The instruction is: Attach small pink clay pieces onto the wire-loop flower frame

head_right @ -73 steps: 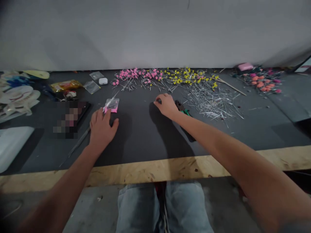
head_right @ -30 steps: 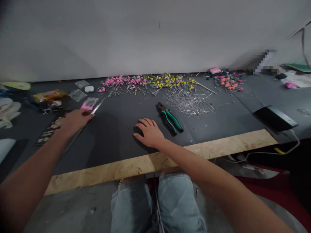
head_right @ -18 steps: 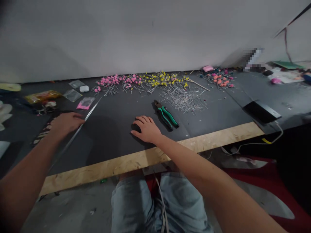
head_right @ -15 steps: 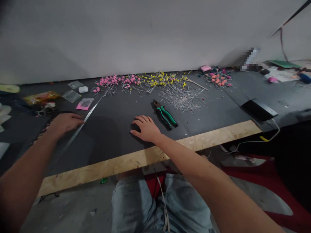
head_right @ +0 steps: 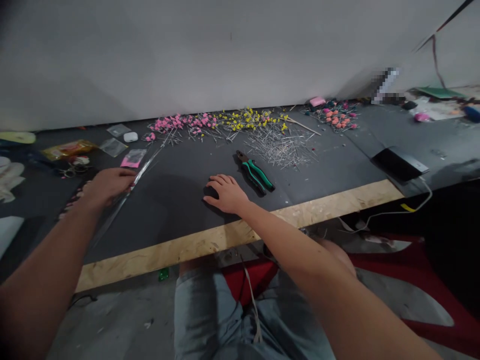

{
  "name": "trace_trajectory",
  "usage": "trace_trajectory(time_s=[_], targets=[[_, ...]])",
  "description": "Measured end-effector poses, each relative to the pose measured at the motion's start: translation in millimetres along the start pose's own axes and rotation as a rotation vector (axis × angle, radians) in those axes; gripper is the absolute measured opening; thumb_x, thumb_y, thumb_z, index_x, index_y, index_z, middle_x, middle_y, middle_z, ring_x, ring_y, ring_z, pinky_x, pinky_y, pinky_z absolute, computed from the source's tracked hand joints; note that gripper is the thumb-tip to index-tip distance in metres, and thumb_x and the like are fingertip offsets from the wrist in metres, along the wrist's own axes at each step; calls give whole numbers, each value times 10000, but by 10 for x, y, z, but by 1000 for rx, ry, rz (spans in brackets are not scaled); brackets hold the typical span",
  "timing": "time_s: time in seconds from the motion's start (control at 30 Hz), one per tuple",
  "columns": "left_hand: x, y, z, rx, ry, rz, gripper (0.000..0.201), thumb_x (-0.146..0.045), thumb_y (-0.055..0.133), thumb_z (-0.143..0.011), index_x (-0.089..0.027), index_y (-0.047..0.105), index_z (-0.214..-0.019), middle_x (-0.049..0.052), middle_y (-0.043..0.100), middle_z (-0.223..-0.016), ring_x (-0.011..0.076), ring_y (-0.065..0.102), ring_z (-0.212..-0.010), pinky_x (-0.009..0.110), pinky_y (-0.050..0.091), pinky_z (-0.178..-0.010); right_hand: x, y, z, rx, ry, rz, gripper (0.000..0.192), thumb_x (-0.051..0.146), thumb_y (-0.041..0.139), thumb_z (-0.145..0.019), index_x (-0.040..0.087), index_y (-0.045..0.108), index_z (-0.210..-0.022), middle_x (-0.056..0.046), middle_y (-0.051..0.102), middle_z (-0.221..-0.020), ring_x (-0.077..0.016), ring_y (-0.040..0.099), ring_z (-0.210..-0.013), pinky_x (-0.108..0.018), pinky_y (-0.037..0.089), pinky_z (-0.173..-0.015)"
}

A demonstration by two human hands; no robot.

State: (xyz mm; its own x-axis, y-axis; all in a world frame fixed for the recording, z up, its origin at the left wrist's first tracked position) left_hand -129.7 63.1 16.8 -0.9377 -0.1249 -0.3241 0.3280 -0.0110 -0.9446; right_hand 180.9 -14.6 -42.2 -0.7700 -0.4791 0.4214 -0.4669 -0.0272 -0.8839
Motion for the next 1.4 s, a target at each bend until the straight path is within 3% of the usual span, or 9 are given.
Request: trace_trajectory(time_s=[0.23, 0.4, 0.77, 0.87, 0.97, 1.03, 1.07, 1.17, 1.4], targets=[[-551, 542, 647, -90, 89, 20, 355, -191, 383, -802, -163, 663, -1019, 106, 655, -1051, 235, 596, -973, 328, 445, -849, 7, -9, -10, 16, 11, -13, 432, 495, 479, -865, 212, 564, -1180, -63, 482, -1368, -247, 338, -1308, -423, 236, -1083], [-595, 816, 928, -233, 114, 61, 359, -273, 358, -861, -157, 626, -1071, 123, 626, -1066, 242, 575, -1024, 343, 434, -888, -1, 0, -5, 8, 3, -14, 437, 499, 475, -866, 206, 556, -1181, -76, 478, -1366, -249, 339, -1304, -430, 240, -1078], [-535, 812, 827, -258, 148, 121, 329, -297, 393, -865, -185, 656, -1027, 89, 662, -1019, 217, 601, -944, 320, 439, -833, 4, 32, -11, -56, 35, -100, 434, 455, 486, -861, 180, 535, -1194, -97, 537, -1291, -250, 398, -1256, -412, 279, -1052], [-520, 822, 827, -252, 131, 123, 322, -298, 394, -867, -194, 654, -1026, 83, 661, -1031, 216, 602, -947, 323, 441, -832, -107, -46, 57, -222, 103, -176, 374, 359, 495, -846, 185, 532, -1174, -106, 564, -1222, -238, 449, -1194, -407, 302, -1032], [-513, 821, 828, -234, 115, 120, 303, -302, 407, -866, -206, 659, -1005, 73, 664, -1023, 215, 608, -939, 320, 453, -807, -438, -250, 174, -506, 420, -86, 343, 312, 543, -780, 189, 563, -1100, -143, 500, -1266, -290, 404, -1211, -472, 286, -1008], [-516, 820, 835, -218, 111, 119, 283, -294, 419, -863, -214, 663, -982, 62, 666, -1016, 206, 611, -937, 310, 457, -804, -724, -377, 227, -405, 646, -22, 388, 347, 608, -708, 191, 577, -1061, -151, 504, -1226, -332, 421, -1165, -503, 315, -949], [-518, 821, 840, -211, 108, 120, 274, -288, 424, -861, -215, 665, -970, 57, 666, -1014, 201, 613, -938, 304, 459, -807, -852, -417, 234, -212, 665, -32, 376, 369, 637, -674, 198, 592, -1006, -130, 540, -1150, -324, 462, -1105, -477, 358, -899], [-527, 820, 854, -186, 102, 125, 256, -276, 434, -857, -221, 668, -944, 48, 663, -1021, 197, 613, -951, 302, 460, -819, -1080, -512, 224, -74, 624, -19, 396, 395, 731, -552, 197, 613, -874, -94, 578, -1001, -303, 499, -1014, -419, 392, -840], [-655, 611, 736, -73, 169, 180, 224, -295, 474, -839, -264, 682, -917, 20, 702, -973, 212, 632, -929, 330, 468, -824, -936, -675, 212, -158, 734, -512, 274, 390, 592, -697, 214, 644, -901, 0, 606, -742, -174, 564, -686, -284, 426, -612]])
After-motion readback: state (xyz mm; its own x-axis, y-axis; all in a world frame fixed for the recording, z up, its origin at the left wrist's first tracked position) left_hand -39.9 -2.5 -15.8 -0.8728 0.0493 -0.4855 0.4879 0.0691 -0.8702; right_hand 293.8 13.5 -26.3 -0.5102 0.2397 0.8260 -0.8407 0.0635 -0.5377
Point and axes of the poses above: each hand's wrist, its own z-axis away from the middle knuckle, its own y-axis out of the palm, x = y × z, the point moved 1 cm from there along -z, towards the middle knuckle
